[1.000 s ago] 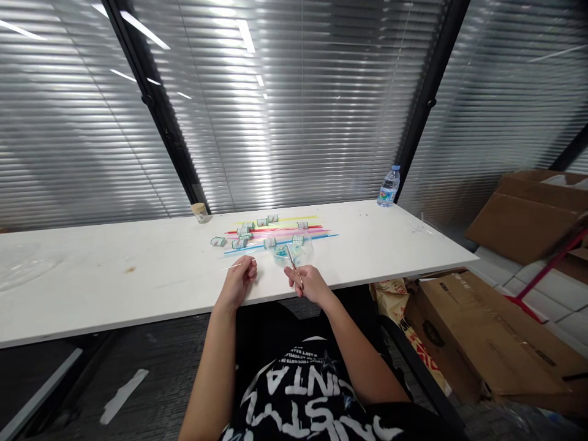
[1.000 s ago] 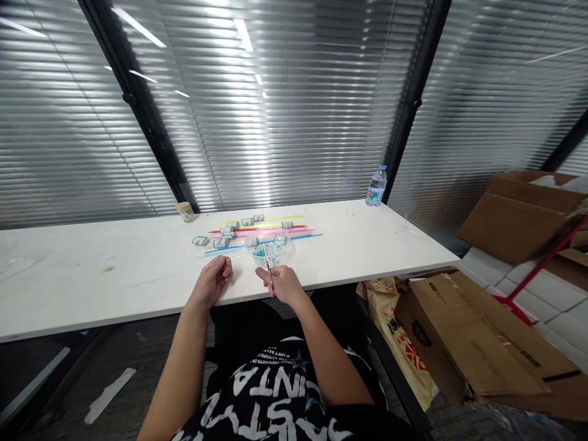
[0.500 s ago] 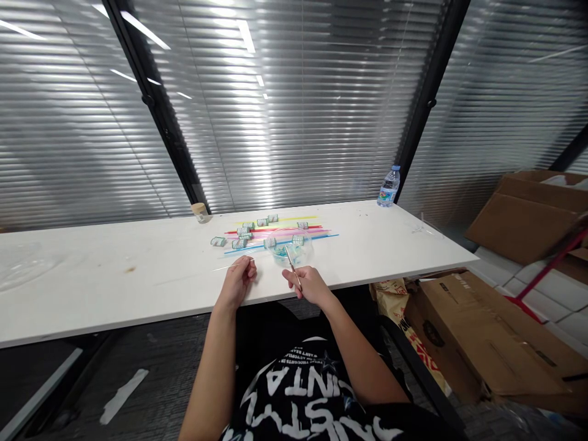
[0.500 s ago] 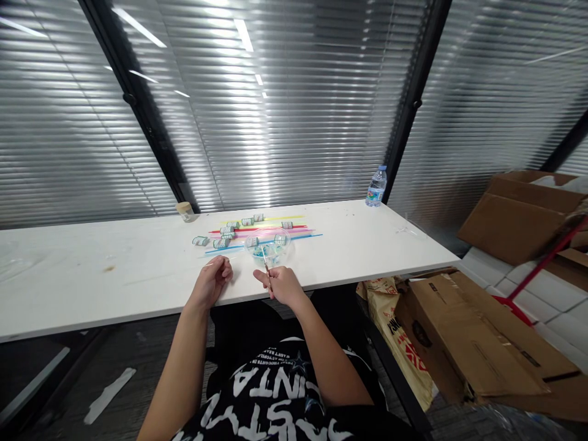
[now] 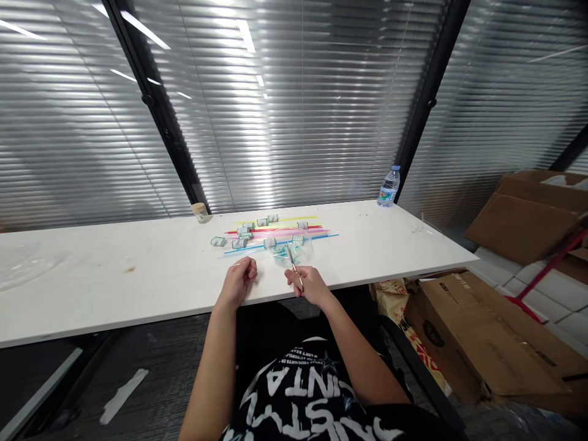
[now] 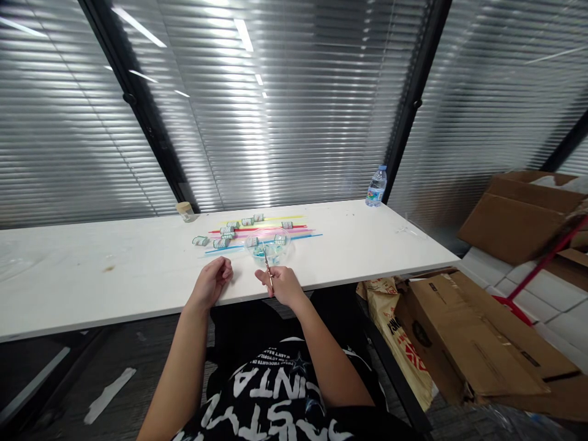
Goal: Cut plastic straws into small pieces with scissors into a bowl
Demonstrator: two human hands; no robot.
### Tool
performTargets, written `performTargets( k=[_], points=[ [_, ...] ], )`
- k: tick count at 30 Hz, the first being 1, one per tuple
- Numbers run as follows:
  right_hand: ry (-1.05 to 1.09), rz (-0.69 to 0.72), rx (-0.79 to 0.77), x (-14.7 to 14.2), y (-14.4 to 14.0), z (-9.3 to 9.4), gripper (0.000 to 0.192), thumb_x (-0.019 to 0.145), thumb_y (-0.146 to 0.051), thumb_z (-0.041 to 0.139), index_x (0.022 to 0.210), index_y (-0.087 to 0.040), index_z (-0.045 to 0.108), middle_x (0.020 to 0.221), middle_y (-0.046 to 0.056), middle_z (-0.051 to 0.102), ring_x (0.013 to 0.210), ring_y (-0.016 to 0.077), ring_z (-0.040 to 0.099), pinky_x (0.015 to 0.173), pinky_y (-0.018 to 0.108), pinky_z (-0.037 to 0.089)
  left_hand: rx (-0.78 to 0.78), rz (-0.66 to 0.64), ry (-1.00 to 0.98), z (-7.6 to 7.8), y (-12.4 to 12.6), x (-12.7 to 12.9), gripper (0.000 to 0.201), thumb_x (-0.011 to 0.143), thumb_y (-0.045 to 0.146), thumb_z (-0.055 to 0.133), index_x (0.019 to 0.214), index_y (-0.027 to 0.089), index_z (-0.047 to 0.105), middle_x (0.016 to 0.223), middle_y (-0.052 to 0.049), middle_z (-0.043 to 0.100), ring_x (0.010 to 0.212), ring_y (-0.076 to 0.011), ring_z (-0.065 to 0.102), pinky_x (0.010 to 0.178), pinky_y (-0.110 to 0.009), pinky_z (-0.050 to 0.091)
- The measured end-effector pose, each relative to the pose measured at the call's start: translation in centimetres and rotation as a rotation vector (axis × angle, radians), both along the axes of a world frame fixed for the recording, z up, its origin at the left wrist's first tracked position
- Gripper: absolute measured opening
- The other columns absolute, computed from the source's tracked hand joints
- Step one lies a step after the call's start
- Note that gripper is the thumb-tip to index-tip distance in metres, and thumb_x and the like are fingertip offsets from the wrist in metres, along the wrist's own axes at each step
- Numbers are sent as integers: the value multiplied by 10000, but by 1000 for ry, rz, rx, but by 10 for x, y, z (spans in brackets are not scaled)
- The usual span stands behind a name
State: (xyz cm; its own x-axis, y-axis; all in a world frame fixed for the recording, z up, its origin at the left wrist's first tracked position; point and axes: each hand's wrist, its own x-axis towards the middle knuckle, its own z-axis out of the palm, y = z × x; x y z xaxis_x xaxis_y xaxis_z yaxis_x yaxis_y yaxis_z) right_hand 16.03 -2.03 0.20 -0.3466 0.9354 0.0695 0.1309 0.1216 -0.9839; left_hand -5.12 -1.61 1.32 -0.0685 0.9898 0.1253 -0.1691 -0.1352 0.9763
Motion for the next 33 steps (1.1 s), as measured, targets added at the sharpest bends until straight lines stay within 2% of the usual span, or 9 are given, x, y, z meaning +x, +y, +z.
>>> performTargets(
  k=[11, 26, 33],
  points=[
    [-23, 40, 11, 1, -1, 1, 490, 830, -613, 550, 592, -184, 548, 424, -28, 480, 445, 104, 410, 515, 241, 343, 9, -1, -29, -1, 2, 0, 319, 832, 422, 588, 620, 184, 567, 534, 11, 411, 521, -111, 386, 511, -229, 314],
    [-56, 6, 10, 0, -2, 2, 507, 810, -658, 553, 628, -184, 555, 430, -29, 493, 473, 119, 449, 547, 247, 372, 2, 9, 3, -1, 0, 1, 328, 873, 407, 523, 640, 178, 553, 544, 14, 401, 529, -109, 372, 508, -224, 284],
    [-41, 15, 6, 0, -2, 2, 469, 831, -601, 551, 613, -186, 546, 425, -33, 476, 454, 110, 419, 524, 244, 349, 26, 19, -4, -1, 0, 1, 328, 864, 415, 542, 641, 176, 566, 535, 12, 404, 521, -105, 372, 492, -218, 275]
  ],
)
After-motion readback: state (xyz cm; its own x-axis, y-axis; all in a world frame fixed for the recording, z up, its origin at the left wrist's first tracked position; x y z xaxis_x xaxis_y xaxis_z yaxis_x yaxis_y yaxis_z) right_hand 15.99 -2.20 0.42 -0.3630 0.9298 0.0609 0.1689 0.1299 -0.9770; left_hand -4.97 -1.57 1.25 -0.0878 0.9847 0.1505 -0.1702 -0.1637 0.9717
